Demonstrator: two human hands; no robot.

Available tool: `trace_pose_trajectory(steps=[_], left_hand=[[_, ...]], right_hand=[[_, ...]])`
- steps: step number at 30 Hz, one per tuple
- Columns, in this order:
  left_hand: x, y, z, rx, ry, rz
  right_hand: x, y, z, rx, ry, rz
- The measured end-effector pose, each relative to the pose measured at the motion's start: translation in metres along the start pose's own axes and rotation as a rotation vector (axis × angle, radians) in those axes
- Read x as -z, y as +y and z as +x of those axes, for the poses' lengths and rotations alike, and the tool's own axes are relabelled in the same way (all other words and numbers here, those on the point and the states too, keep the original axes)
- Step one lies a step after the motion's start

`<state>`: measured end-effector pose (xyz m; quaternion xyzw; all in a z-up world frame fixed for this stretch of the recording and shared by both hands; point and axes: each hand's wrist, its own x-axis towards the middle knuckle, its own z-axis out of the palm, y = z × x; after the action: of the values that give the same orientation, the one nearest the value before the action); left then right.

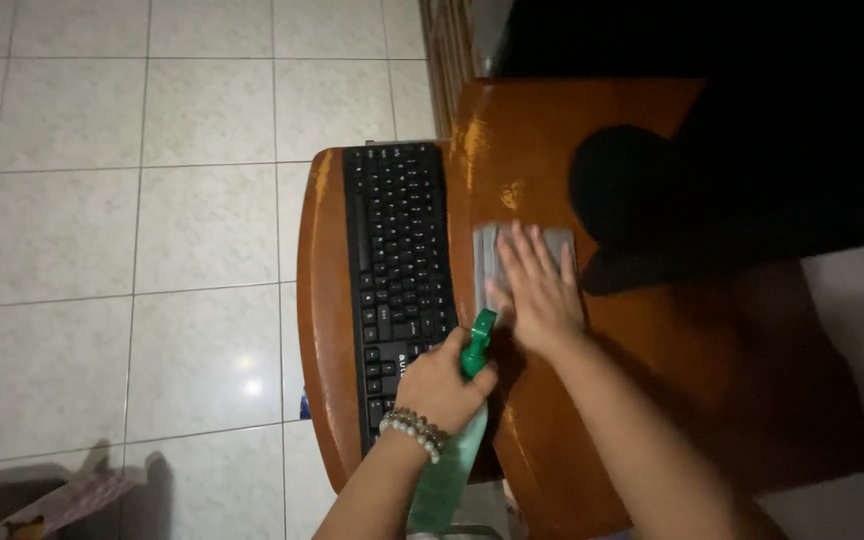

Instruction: Cleaning a computer desk, monitor, keyboard, and other objects using a spray bottle and cloth.

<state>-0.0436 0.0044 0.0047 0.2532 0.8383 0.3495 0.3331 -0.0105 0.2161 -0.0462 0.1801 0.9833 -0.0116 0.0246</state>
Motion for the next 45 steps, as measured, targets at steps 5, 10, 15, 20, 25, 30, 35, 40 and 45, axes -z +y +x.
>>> trace_pose_trajectory(steps=[5, 10, 15, 20, 25, 30, 35, 40, 45], left_hand=[[-0.002, -0.008, 0.000, 0.015, 0.032, 0.015], [0.004, -0.026, -0.005, 0.086, 0.035, 0.000], [0.001, -0.050, -0.010, 0.079, 0.126, -0.009], [0.002, -0.041, -0.020, 0.031, 0.096, -0.010], [0.000, -0.029, -0.017, 0.003, 0.077, -0.051], [0.003, -0.023, -0.005, -0.069, 0.096, -0.038], [0.012, -0.022, 0.012, -0.121, 0.156, -0.065], [0.038, -0.006, 0.030, -0.112, 0.150, -0.063], [0.053, -0.011, 0.046, -0.129, 0.168, -0.061]], right_hand=[[0.009, -0.019, 0.071, -0.183, -0.023, 0.055], [0.023, -0.035, 0.076, -0.274, -0.079, 0.070], [0.037, -0.054, -0.005, -0.044, -0.158, -0.034], [0.038, -0.055, -0.123, 0.096, -0.243, -0.026], [0.007, -0.021, -0.206, 0.294, 0.028, 0.119], [0.008, -0.031, -0.178, 0.192, 0.025, 0.107], [0.020, -0.054, -0.064, -0.030, -0.116, -0.100], [0.004, -0.044, 0.042, -0.049, 0.132, 0.043], [0.031, -0.050, 0.136, -0.342, -0.123, 0.083]])
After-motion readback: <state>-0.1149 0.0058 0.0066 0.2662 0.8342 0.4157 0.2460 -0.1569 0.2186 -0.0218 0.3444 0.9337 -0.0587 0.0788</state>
